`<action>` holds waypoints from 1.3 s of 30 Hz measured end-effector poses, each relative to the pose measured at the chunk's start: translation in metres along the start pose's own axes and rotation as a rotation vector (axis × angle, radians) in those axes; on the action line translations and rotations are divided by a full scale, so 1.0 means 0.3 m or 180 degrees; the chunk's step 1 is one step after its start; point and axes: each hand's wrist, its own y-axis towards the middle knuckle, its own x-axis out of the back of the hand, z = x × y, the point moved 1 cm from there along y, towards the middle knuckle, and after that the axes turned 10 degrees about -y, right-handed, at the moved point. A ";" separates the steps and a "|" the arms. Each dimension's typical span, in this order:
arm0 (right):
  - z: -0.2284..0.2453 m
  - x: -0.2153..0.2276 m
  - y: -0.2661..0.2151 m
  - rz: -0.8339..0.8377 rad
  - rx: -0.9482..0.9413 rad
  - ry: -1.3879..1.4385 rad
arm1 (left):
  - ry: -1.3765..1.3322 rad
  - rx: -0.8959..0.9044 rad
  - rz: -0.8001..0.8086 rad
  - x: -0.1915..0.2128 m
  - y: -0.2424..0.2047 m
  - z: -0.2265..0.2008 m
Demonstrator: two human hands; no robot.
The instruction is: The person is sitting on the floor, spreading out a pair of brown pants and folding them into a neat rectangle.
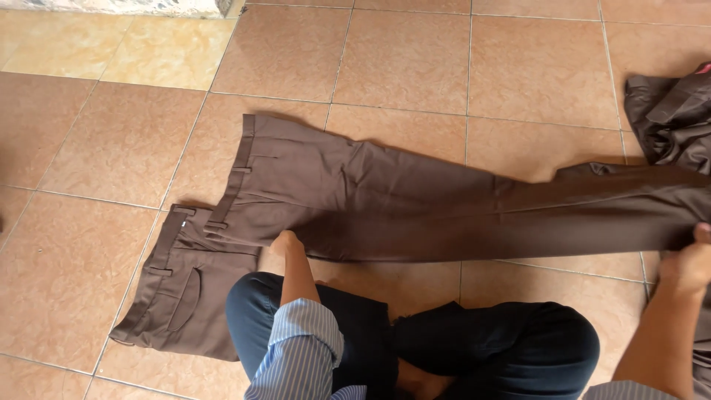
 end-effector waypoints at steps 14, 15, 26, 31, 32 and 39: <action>-0.327 -0.708 -0.643 0.2399 0.2221 -0.5059 | 0.1463 -0.0903 -0.0282 0.031 -0.164 -0.026; -0.409 -0.720 -0.657 0.2393 0.2236 -0.5046 | 0.1447 -0.0910 -0.0280 0.028 -0.245 -0.032; -0.329 -0.601 -0.579 0.3415 -0.0046 -0.6674 | 0.3949 -0.3455 0.2654 0.243 -0.881 0.331; -0.327 -0.661 -0.676 0.2887 0.0491 -0.6507 | 0.4314 -0.3466 0.3060 0.220 -0.878 0.383; -0.284 -0.700 -0.729 0.3098 0.1055 -0.6116 | 0.4310 -0.3486 0.3243 0.199 -0.864 0.395; -0.276 -0.822 -0.946 0.3815 0.2455 -0.5682 | 0.4608 -0.3681 0.3736 0.166 -0.892 0.341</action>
